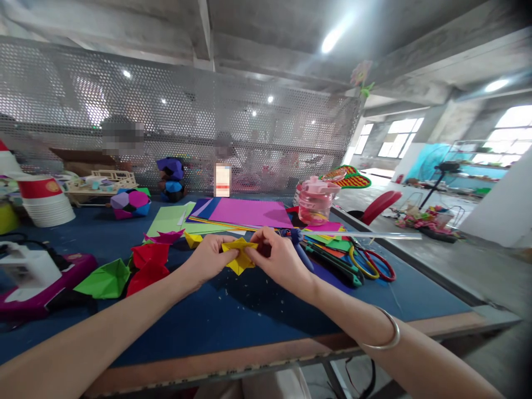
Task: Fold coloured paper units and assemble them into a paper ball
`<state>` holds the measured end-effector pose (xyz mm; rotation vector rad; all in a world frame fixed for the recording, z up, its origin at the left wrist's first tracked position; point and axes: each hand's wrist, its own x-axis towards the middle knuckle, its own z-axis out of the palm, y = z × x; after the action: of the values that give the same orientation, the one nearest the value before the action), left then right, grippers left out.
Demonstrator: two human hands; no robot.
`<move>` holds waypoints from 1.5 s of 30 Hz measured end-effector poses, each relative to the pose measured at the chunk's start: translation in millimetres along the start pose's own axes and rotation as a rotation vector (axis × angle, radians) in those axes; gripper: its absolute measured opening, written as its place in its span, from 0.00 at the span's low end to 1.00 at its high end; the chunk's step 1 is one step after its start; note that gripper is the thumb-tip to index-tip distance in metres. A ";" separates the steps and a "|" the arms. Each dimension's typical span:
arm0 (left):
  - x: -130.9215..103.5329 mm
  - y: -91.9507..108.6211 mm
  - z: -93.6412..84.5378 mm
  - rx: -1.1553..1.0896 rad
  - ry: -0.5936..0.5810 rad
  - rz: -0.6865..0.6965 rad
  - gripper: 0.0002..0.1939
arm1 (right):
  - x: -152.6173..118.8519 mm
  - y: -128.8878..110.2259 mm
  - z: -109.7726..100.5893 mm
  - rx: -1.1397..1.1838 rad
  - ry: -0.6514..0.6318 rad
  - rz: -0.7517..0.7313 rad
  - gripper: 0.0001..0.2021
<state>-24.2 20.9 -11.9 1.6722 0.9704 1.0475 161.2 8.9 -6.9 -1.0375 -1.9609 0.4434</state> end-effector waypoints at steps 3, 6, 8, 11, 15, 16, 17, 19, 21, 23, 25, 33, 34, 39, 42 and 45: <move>-1.5 3.9 2.0 0.069 0.039 0.059 0.14 | 0.3 5.3 3.9 0.035 -0.056 0.025 0.05; -3.7 6.5 5.2 0.035 0.071 0.069 0.25 | 0.3 10.6 8.2 0.032 -0.079 0.038 0.05; -4.0 6.5 6.2 0.019 0.065 0.052 0.29 | -0.1 12.2 9.8 0.018 -0.089 0.033 0.05; -2.4 4.7 4.8 0.038 0.033 0.073 0.24 | -0.6 11.2 8.8 0.005 -0.060 0.012 0.03; 1.2 3.3 -1.9 0.062 -0.011 0.086 0.16 | -0.5 6.8 3.8 -0.026 -0.024 -0.003 0.02; 1.8 3.5 -3.9 0.074 -0.018 0.080 0.15 | -0.4 5.6 2.8 -0.032 -0.019 -0.004 0.02; 2.3 4.0 -5.8 0.091 -0.023 0.078 0.14 | -0.5 4.3 2.2 -0.034 -0.015 -0.004 0.02; 2.8 5.2 -8.9 0.129 -0.028 0.080 0.13 | -1.1 1.8 2.0 -0.033 -0.017 0.000 0.03; 2.6 6.5 -10.9 0.167 -0.032 0.070 0.12 | -2.1 -0.6 2.6 -0.034 -0.027 -0.001 0.03; 2.0 7.2 -11.9 0.200 -0.035 0.052 0.12 | -3.4 -2.8 3.1 -0.047 -0.032 -0.005 0.03; 1.5 6.9 -12.5 0.222 -0.045 0.040 0.12 | -4.5 -4.4 3.1 -0.062 -0.033 -0.009 0.03; 0.9 2.1 -12.6 0.321 -0.087 0.149 0.11 | -5.3 -4.8 2.6 -0.113 -0.038 -0.014 0.05; 0.6 2.5 -11.8 0.334 -0.087 0.167 0.11 | -4.9 -4.2 2.6 -0.118 -0.040 -0.012 0.05; -0.2 3.9 -8.5 0.340 -0.057 0.241 0.12 | -4.2 -1.4 3.2 -0.109 -0.047 -0.008 0.05; 0.7 1.3 -9.7 0.360 -0.037 0.218 0.12 | -5.0 -1.5 3.2 -0.106 -0.049 -0.020 0.10; 2.2 -2.6 -11.2 0.343 0.000 0.190 0.12 | -5.1 -1.8 1.7 -0.128 -0.047 -0.078 0.15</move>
<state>-34.3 26.8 -11.4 2.0786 1.0516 1.0455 160.4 3.9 -9.4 -1.0338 -2.0870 0.3051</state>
